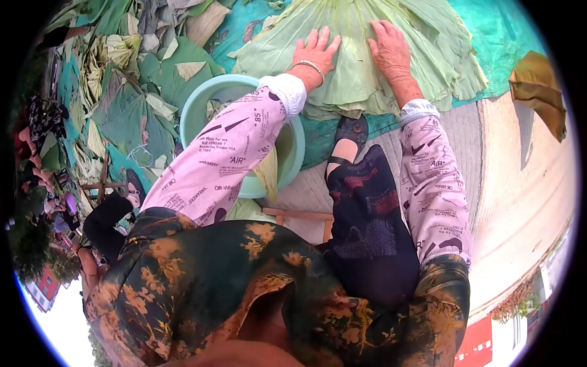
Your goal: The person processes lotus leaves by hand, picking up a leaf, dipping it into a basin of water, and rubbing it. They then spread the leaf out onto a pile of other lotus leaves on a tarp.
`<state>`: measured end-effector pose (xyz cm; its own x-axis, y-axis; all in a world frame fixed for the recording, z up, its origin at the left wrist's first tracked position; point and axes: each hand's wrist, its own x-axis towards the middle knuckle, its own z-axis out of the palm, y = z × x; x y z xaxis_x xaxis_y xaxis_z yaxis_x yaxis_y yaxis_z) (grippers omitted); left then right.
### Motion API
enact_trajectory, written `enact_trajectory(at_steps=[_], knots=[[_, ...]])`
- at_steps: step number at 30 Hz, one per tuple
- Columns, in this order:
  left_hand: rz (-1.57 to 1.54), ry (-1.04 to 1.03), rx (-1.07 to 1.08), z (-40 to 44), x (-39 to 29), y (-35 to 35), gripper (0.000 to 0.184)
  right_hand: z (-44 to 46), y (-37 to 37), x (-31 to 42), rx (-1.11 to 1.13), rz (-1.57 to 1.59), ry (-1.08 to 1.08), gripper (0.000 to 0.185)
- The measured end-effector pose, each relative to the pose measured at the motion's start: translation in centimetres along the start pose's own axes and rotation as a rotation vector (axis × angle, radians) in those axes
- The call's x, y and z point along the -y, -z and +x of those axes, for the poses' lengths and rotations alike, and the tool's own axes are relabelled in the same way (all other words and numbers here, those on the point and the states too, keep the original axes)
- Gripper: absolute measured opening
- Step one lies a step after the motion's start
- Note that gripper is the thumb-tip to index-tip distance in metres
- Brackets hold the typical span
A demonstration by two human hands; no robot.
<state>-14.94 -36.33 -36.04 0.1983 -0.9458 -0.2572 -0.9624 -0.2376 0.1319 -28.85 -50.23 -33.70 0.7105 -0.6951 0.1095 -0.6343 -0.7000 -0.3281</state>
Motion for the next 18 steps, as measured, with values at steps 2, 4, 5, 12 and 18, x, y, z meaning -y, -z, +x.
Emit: enact_trajectory(at_steps=[2, 4, 5, 12, 18], knots=[[0.007, 0.018, 0.014, -0.2, -0.2, 0.0, 0.071, -0.8, -1.5, -0.7, 0.072, -0.043, 0.002, 0.048], [-0.047, 0.001, 0.124, 0.5, 0.2, 2.0, 0.064, 0.0, -1.9, -1.5, 0.127, -0.061, -0.001, 0.049], [-0.083, -0.039, 0.210, 0.5, 0.7, 3.7, 0.059, 0.3, -1.8, -2.0, 0.175, -0.041, -0.025, 0.049], [-0.932, 0.112, -0.245, -11.0, 16.2, 10.9, 0.022, -1.4, -0.7, -3.2, 0.123, 0.175, 0.090, 0.051], [-0.244, 0.043, 0.306, -34.6, 31.2, 14.2, 0.026, -10.3, 8.2, -0.3, 0.242, 0.371, -0.105, 0.044]])
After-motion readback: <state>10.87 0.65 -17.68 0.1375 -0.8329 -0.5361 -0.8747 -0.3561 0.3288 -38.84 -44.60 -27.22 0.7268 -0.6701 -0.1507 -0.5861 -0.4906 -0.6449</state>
